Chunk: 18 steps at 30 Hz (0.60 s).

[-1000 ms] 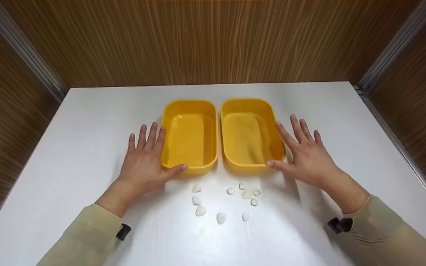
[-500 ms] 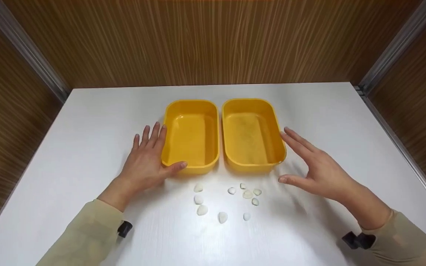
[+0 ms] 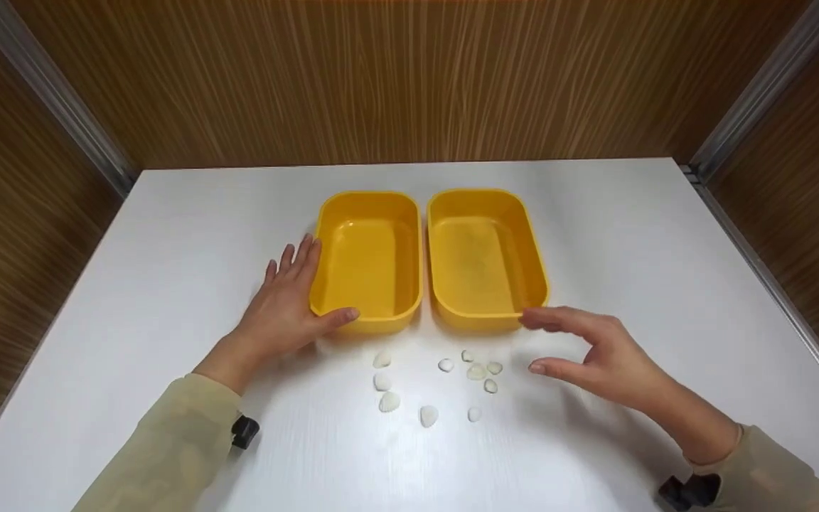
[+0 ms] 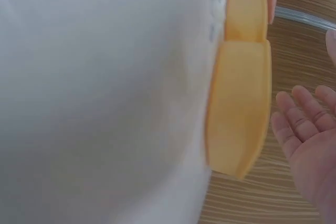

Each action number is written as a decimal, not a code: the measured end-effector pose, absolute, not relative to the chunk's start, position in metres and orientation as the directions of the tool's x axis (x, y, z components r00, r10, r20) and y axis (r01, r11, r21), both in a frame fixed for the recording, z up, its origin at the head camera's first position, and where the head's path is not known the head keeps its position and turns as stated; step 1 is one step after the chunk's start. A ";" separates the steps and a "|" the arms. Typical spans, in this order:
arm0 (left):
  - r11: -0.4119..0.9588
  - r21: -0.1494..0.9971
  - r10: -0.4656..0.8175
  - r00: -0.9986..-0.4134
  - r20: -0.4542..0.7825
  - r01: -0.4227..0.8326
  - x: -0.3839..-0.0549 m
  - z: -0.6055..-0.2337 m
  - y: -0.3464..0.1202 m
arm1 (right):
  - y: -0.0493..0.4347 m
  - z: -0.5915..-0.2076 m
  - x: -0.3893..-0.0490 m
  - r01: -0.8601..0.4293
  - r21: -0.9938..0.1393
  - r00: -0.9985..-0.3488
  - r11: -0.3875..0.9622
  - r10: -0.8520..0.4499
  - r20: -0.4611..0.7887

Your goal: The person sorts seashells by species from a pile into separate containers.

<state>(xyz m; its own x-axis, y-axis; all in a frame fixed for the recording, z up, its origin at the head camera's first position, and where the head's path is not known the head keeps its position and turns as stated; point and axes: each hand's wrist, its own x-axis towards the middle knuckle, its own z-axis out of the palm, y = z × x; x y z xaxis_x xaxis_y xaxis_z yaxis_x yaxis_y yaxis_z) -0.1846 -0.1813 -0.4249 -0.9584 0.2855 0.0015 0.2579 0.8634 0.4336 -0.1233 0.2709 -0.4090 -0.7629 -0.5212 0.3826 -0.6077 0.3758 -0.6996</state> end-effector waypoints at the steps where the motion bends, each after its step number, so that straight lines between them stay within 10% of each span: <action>1: 0.861 0.441 0.283 -0.959 -0.004 0.252 -0.185 -0.426 -0.182 | 0.270 -0.411 -0.122 -0.583 -0.719 -0.775 0.379 -0.524 0.352; 18: 0.841 0.491 0.279 -0.960 -0.033 0.227 -0.191 -0.433 -0.184 | 0.256 -0.441 -0.130 -0.416 -0.814 -0.797 0.405 -0.594 0.112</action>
